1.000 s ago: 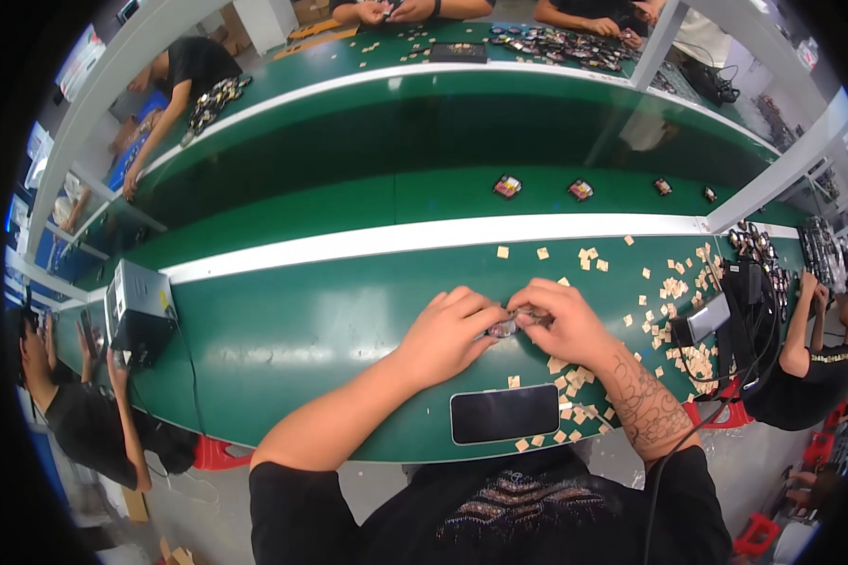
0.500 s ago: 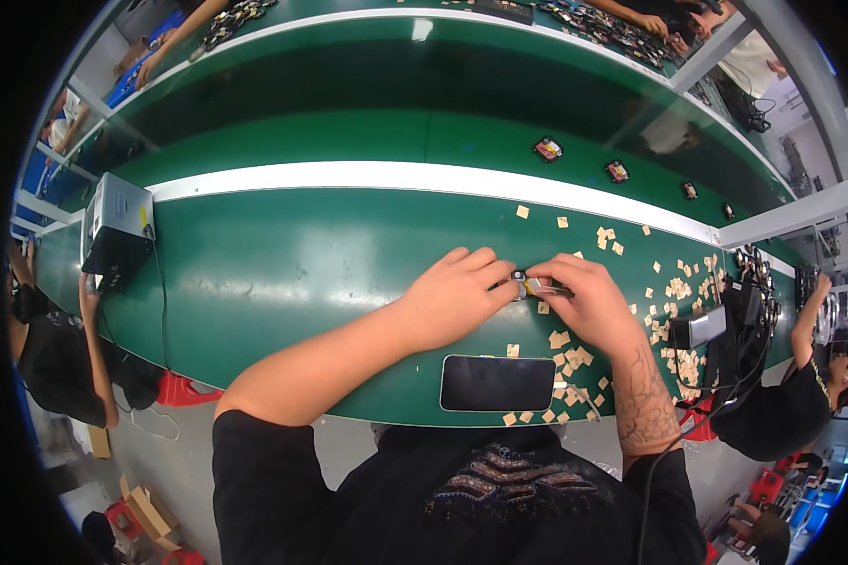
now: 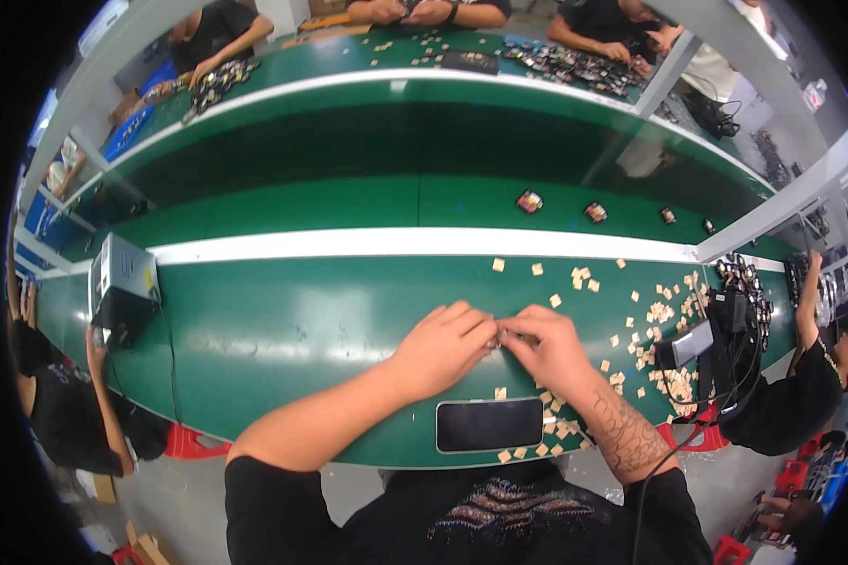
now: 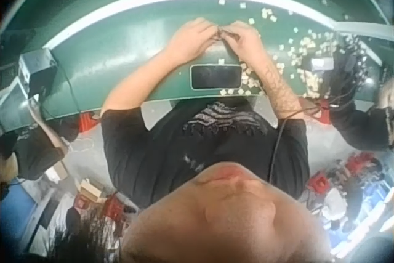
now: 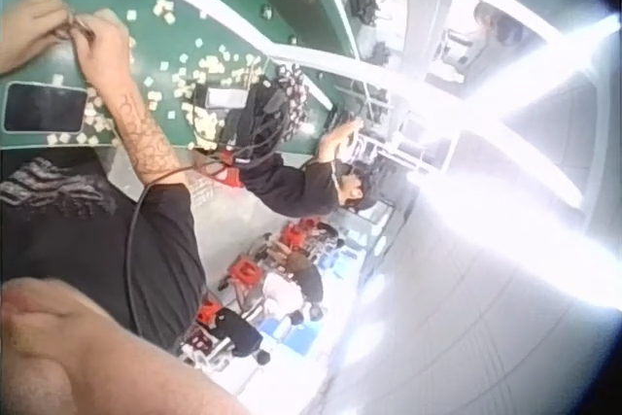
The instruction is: The person is assembling small electronic components on a factory assembly line.
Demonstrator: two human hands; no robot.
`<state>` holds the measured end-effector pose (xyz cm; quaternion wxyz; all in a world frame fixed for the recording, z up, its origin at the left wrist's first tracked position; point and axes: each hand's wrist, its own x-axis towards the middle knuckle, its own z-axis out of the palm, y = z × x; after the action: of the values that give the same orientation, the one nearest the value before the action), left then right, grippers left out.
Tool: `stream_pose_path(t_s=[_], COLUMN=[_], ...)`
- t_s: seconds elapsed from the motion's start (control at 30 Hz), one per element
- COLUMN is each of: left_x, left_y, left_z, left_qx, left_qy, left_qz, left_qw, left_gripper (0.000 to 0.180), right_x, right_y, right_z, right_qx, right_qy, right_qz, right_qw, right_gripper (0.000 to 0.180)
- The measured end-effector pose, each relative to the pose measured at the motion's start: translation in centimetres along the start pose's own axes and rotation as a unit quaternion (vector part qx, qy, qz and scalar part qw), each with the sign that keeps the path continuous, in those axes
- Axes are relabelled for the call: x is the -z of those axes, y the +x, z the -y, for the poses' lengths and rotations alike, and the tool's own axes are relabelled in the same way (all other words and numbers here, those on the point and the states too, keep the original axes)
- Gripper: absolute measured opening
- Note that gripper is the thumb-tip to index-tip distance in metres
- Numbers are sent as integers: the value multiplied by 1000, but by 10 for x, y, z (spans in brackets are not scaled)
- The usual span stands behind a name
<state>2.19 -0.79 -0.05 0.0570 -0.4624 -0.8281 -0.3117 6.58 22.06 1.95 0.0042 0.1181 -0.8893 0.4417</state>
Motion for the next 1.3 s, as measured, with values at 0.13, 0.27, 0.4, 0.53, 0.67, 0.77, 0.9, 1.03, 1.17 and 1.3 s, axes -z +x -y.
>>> stream_pose_path(t_s=[0.13, 0.27, 0.4, 0.53, 0.67, 0.77, 0.9, 1.03, 1.17, 1.3], left_x=[1, 2, 1, -2, -2, -8, -8, -1, -7, -7], left_y=[1, 5, 5, 2, 3, 0, -6, 3, 7, 11], left_z=[-7, -9, -10, -10, -13, -10, -10, -14, -6, -12], left_qx=[20, 22, 20, 23, 28, 13, 7, 18, -14, -25], left_qy=[-17, -17, -34, -30, -29, -10, 32, 23, -20, -49], left_qz=[-1, -6, -10, -13, -17, -19, 1, 28, -29, -79], left_qw=[1000, 1000, 999, 999, 999, 1000, 999, 999, 999, 995], left_gripper=[32, 35, 37, 39, 37, 33, 30, 30, 39, 51], right_x=[-2, 0, -4, -8, -3, 2, 24, 37, 23, 11], right_y=[-3, -3, -2, -2, -2, -6, -5, -5, -4, -3], right_z=[-1, 13, 8, 13, 14, 9, 0, 1, -13, -19], right_qx=[2, -34, -33, -35, -47, -33, -7, -11, -8, -25], right_qy=[-22, -67, -64, -90, -92, -57, -11, -1, 13, 151], right_qz=[-12, -25, -42, -38, -32, -50, -48, -11, -4, 15], right_qw=[1000, 997, 996, 995, 994, 997, 999, 1000, 1000, 988], right_gripper=[25, 22, 19, 15, 14, 15, 18, 20, 25, 23])
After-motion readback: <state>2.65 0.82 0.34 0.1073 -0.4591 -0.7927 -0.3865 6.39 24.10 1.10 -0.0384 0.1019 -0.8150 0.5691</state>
